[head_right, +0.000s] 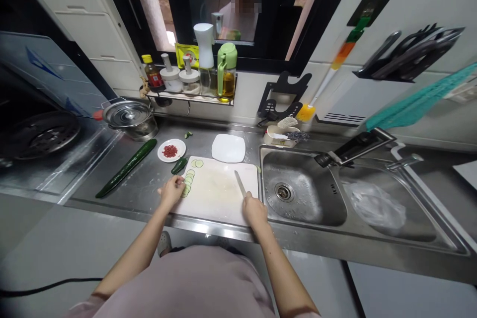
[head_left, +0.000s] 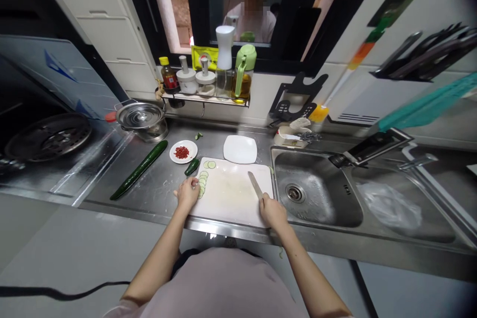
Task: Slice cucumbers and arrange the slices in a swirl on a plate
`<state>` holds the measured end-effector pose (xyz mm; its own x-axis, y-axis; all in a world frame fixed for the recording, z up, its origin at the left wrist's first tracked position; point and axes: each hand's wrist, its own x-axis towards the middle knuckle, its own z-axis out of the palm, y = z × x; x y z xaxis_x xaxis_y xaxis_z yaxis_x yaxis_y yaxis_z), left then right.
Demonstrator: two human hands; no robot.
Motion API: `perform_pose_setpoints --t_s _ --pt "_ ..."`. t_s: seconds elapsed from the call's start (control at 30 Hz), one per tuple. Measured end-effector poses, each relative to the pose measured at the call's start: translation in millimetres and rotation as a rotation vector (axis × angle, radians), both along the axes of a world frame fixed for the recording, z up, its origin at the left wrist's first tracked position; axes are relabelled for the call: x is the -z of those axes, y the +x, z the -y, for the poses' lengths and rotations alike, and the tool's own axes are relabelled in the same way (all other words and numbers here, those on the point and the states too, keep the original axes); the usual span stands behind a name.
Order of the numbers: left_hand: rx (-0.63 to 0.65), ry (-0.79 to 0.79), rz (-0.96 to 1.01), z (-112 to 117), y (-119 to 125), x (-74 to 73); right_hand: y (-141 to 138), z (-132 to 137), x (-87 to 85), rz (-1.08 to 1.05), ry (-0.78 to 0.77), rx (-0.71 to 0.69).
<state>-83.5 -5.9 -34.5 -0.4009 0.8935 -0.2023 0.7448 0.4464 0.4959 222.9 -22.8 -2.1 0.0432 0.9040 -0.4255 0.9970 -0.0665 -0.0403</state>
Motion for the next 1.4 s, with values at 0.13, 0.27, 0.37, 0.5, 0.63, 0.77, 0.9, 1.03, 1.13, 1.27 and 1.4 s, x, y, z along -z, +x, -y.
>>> perform_pose_setpoints --t_s 0.13,0.27,0.37,0.5,0.63,0.77,0.9,1.03,1.13,1.27,1.4 --pt "-0.013 0.067 0.010 -23.8 15.2 -7.3 -0.2 -0.5 -1.4 -0.015 -0.003 0.003" --pt "0.020 0.056 -0.030 -52.1 30.2 -14.0 -0.7 -0.8 -3.7 -0.023 -0.018 0.002" --pt "0.080 0.004 -0.114 -70.9 36.5 -14.3 -1.1 -0.8 -3.7 -0.027 -0.021 0.002" --pt "0.165 -0.051 -0.246 -88.4 40.0 -8.9 -1.1 -0.8 -0.9 -0.023 -0.029 -0.008" --pt "0.249 -0.047 -0.335 -96.5 41.9 -3.8 -0.8 -1.0 0.3 -0.022 -0.031 -0.021" --pt "0.334 -0.022 -0.362 -99.6 42.8 -1.8 -0.6 -0.7 -1.0 -0.026 -0.032 -0.016" --pt "0.346 -0.020 -0.363 -103.0 42.6 -3.2 -1.1 -0.1 -1.4 -0.021 -0.032 -0.014" --pt "0.321 -0.010 -0.313 -106.5 43.5 -9.8 -1.7 -0.1 -1.3 -0.023 -0.021 -0.017" --pt "0.255 -0.041 -0.173 -104.7 47.3 -15.8 -1.8 -0.7 -1.3 -0.024 -0.015 -0.023" --pt "0.151 -0.072 0.071 -89.2 59.2 -16.8 -1.7 -0.9 -1.0 -0.012 -0.010 -0.030" --pt "0.169 -0.107 0.115 -61.0 74.0 -8.4 -2.7 0.1 -1.5 -0.019 -0.011 -0.027"
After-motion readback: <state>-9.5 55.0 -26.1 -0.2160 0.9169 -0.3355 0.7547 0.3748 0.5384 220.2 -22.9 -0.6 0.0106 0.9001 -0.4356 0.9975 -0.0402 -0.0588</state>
